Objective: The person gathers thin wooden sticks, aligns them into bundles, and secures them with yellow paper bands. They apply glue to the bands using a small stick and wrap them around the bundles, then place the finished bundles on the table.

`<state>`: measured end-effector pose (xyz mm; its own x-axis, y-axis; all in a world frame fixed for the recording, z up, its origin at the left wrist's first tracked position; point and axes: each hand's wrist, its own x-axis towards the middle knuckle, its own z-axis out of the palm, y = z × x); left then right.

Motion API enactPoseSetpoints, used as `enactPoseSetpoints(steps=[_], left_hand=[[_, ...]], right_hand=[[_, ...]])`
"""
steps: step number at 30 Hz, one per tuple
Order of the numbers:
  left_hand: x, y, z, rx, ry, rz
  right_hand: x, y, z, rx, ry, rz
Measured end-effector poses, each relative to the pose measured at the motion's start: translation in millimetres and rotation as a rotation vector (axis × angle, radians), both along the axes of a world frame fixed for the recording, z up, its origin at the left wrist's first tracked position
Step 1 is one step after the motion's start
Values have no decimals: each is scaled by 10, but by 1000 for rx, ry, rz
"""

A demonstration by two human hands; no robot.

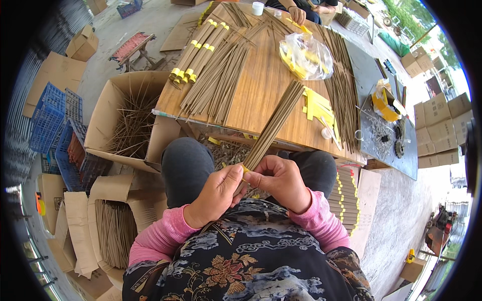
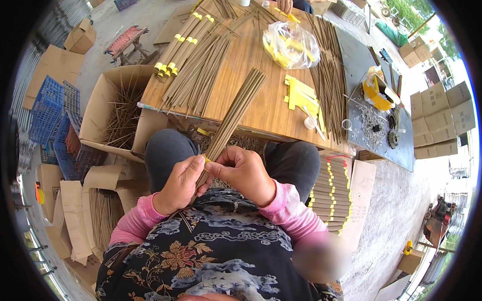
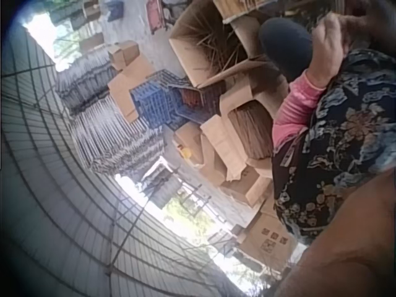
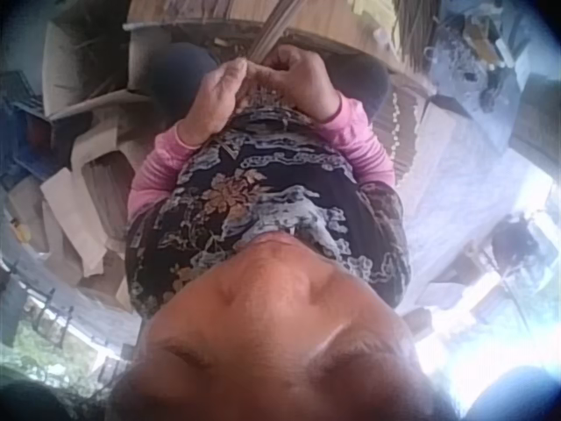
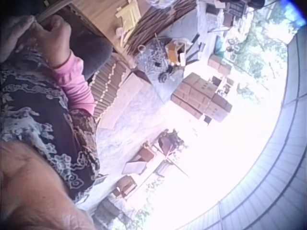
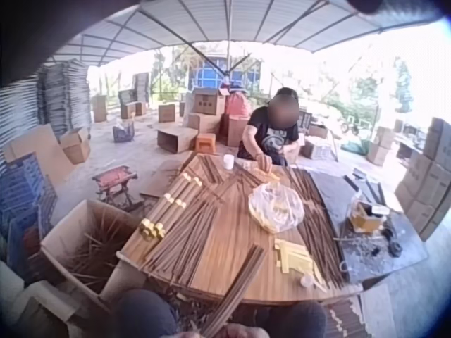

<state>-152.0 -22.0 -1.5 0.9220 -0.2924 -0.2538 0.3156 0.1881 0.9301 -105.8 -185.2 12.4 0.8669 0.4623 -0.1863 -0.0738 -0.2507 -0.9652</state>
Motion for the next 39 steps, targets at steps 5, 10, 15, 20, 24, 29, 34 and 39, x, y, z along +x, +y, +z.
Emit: enactPoseSetpoints(steps=[5,10,15,20,24,29,34,39], left_hand=[[16,-14,31,-100,97,26],[26,-21,24,-129,128,28],[12,-28,-17,-89,67,2],[5,-27,-38,-101,62,-6],[3,-33,-3,-133,98,17],[-13,-33,-12,-225,178,61],[-9,7,-18,-307,241,33],[1,10,6,-361,258,36]], right_hand=[[26,-15,18,127,165,18],[23,-21,4,130,138,19],[36,-44,14,96,193,23],[34,-47,-27,84,129,37],[36,-54,-54,74,107,47],[1,-52,-60,134,45,41],[-18,-50,-212,342,70,48],[3,-16,-212,592,220,63]])
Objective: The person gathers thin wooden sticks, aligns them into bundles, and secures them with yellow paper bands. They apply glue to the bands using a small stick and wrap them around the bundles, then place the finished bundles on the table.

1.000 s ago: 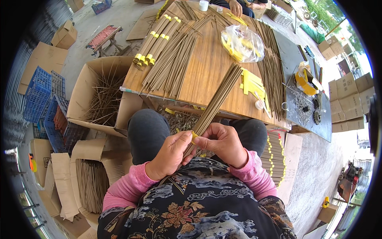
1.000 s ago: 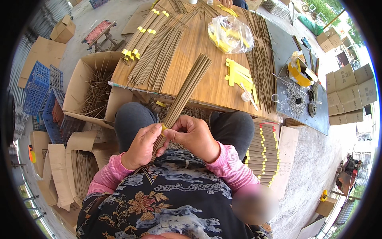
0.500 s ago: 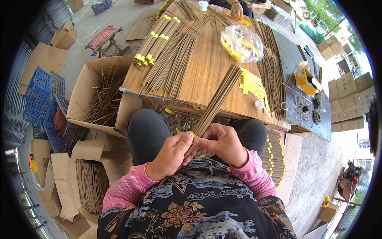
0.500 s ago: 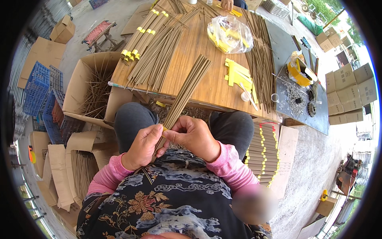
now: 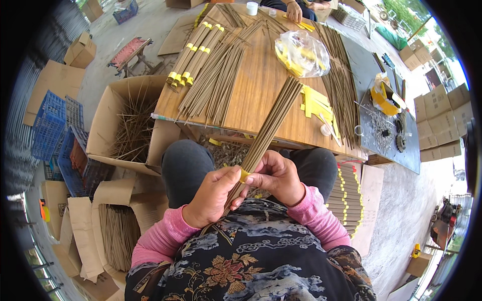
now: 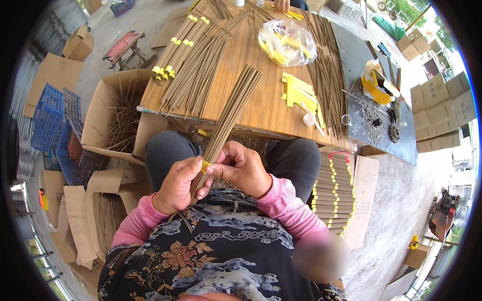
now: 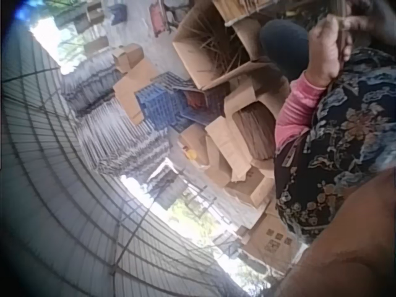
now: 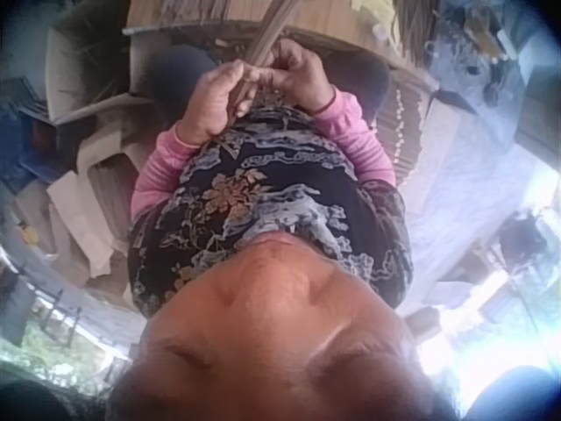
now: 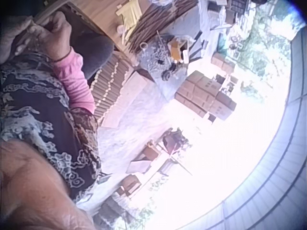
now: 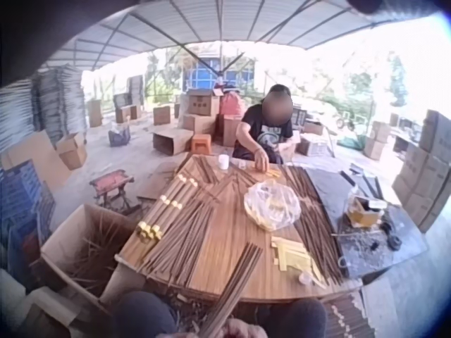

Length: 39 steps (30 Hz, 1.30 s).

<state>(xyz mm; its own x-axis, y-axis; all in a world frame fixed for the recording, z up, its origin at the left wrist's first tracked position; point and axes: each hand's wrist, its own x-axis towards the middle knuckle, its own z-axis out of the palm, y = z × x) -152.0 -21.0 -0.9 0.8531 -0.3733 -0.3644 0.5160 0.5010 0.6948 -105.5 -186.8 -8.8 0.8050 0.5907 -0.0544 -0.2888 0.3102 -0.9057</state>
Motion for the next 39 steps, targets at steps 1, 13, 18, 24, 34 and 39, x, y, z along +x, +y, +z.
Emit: enactPoseSetpoints(steps=[1,13,18,24,34,39], left_hand=[[-1,-5,13,30,-1,13],[-72,-134,125,568,-397,173],[-92,-184,149,578,-464,176],[-85,-145,203,392,-431,21],[-57,-171,167,97,-406,-32],[-18,-145,138,-20,-301,-94]], right_hand=[[19,3,-27,-107,-162,-89],[-133,31,231,-554,-649,-289],[-161,-11,171,-457,-614,-224],[-234,-14,33,119,-205,-52],[-278,-34,-109,356,-129,-21],[-267,-48,-84,346,-211,-16]])
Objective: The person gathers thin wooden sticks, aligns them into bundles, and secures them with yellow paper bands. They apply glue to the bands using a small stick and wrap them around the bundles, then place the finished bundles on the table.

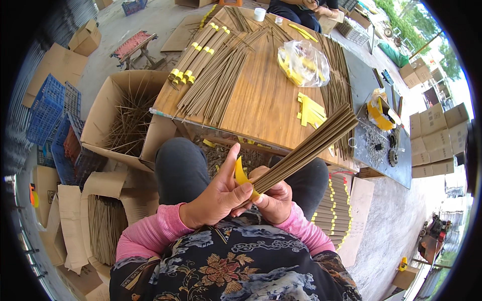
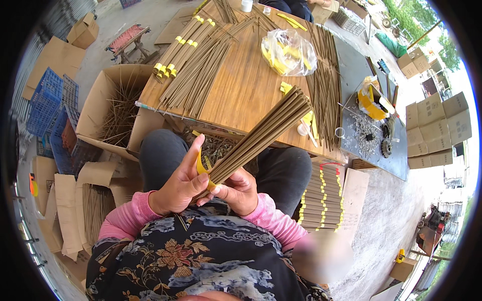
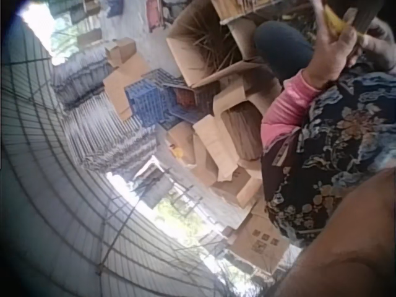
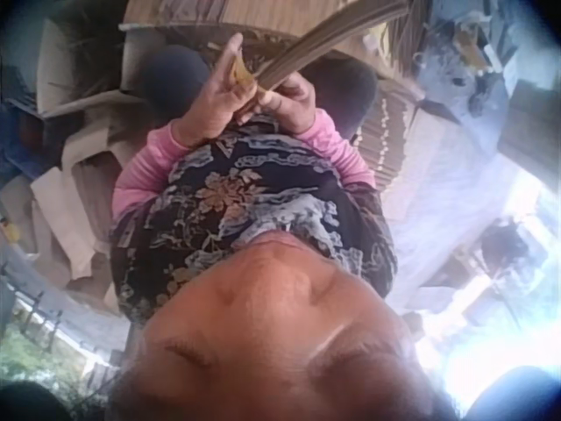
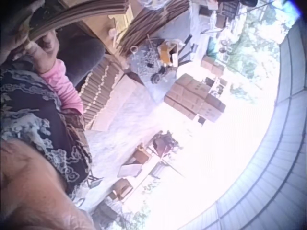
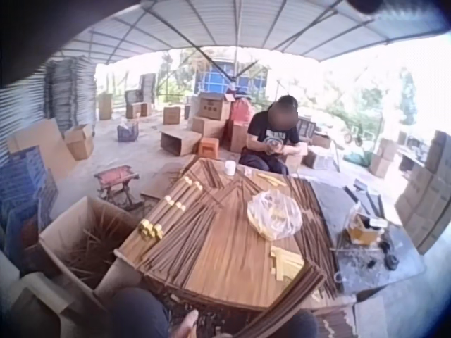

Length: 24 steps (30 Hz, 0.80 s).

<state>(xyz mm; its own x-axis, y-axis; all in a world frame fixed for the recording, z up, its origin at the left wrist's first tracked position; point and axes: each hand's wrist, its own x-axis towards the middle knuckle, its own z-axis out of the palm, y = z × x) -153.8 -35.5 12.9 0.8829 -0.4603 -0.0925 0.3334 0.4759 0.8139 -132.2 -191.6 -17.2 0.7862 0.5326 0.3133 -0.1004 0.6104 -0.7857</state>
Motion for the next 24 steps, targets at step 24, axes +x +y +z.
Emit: enactPoseSetpoints(steps=[24], left_hand=[[-71,58,-47,115,40,-107]], right_hand=[[194,-176,-20,-355,-419,-193]])
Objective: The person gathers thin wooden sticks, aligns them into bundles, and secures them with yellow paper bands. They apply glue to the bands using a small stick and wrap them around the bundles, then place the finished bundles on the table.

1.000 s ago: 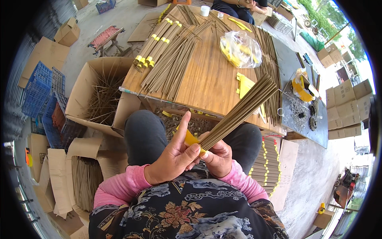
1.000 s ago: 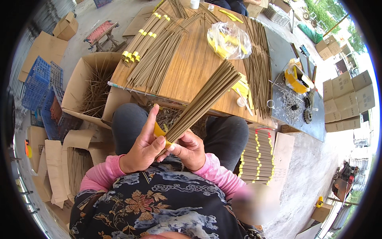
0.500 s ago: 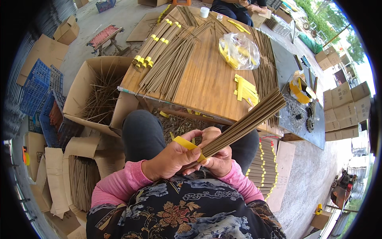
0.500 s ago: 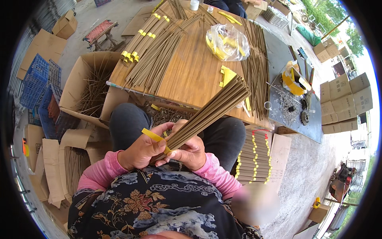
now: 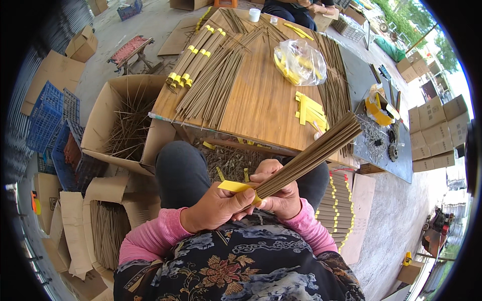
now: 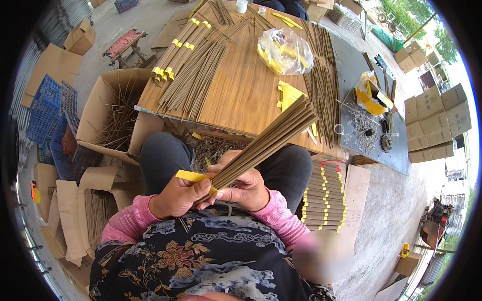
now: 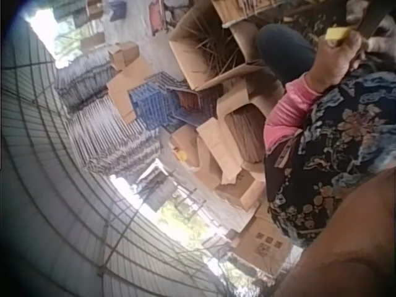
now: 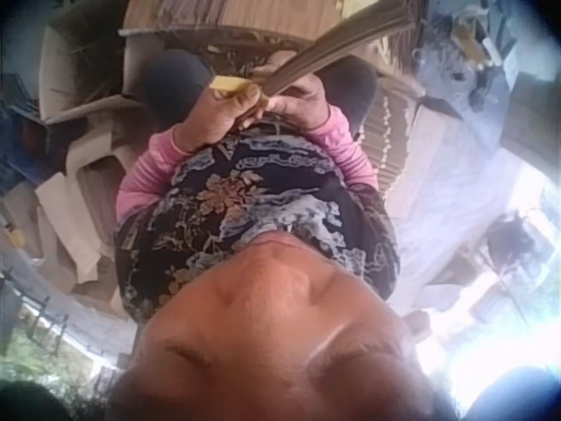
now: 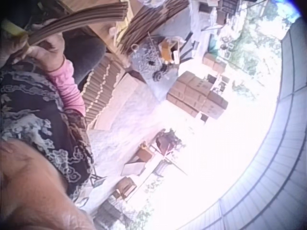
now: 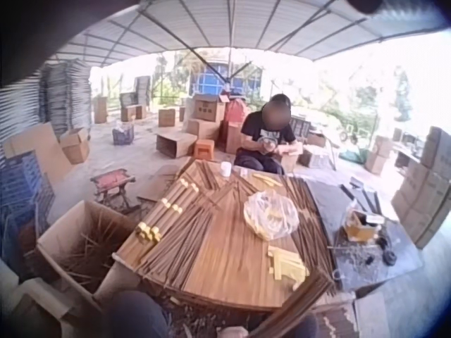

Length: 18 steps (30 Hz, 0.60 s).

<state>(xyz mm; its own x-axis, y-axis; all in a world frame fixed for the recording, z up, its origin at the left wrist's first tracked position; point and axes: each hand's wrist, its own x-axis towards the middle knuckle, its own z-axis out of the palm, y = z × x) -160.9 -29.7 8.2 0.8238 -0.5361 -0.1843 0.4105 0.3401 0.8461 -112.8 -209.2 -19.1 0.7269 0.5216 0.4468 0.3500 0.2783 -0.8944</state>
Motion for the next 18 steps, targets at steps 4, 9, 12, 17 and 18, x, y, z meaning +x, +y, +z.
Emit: enactPoseSetpoints(steps=[4,9,12,17,18], left_hand=[[41,-45,86,-84,55,52],[84,-13,65,-74,51,64],[63,-38,78,-19,87,145],[85,-31,4,-42,92,91],[87,-35,8,-43,89,91]], right_hand=[[-67,120,140,168,307,-78],[52,-38,114,-170,-107,-106],[21,-35,218,-226,-76,-90],[-3,-39,223,-158,81,-28],[4,-41,238,-171,61,-35]])
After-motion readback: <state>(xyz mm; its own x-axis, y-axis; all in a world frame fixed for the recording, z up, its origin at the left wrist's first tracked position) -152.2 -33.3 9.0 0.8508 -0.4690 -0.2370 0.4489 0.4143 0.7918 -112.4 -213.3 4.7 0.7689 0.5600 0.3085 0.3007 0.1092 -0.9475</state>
